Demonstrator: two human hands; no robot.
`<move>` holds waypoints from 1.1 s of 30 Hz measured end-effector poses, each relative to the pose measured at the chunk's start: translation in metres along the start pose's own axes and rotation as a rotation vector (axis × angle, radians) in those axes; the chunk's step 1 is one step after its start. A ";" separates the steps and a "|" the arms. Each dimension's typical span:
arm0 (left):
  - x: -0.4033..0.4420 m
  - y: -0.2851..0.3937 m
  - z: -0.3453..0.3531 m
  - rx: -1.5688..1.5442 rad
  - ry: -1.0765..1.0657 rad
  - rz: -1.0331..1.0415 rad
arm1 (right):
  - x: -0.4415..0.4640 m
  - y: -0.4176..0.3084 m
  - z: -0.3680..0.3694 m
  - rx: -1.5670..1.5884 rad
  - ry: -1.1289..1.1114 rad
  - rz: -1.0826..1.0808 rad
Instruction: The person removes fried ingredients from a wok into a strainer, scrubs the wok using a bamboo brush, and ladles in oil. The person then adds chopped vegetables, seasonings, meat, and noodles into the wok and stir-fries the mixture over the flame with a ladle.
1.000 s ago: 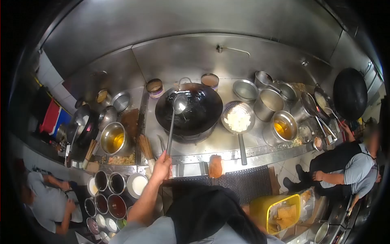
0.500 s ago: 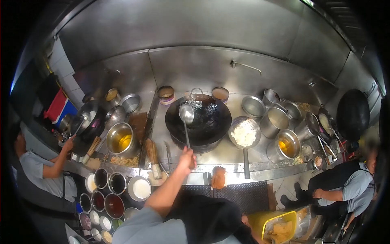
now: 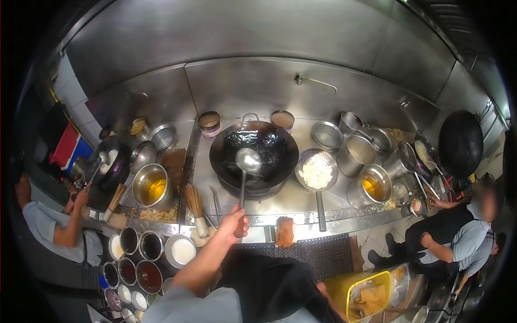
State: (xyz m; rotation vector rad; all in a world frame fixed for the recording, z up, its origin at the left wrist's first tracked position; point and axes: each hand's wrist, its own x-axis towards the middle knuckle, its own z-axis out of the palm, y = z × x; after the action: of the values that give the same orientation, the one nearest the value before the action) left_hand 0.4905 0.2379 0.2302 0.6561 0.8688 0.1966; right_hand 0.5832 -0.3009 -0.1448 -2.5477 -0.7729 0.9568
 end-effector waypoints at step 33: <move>0.022 0.041 -0.051 0.009 -0.183 -0.078 | 0.049 -0.077 -0.040 0.864 0.171 0.056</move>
State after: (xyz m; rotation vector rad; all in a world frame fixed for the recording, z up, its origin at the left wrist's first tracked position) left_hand 0.4700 0.3027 0.2173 0.6367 0.7178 0.0609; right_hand 0.6126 -0.2143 -0.1055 -1.8515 -0.1616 0.8264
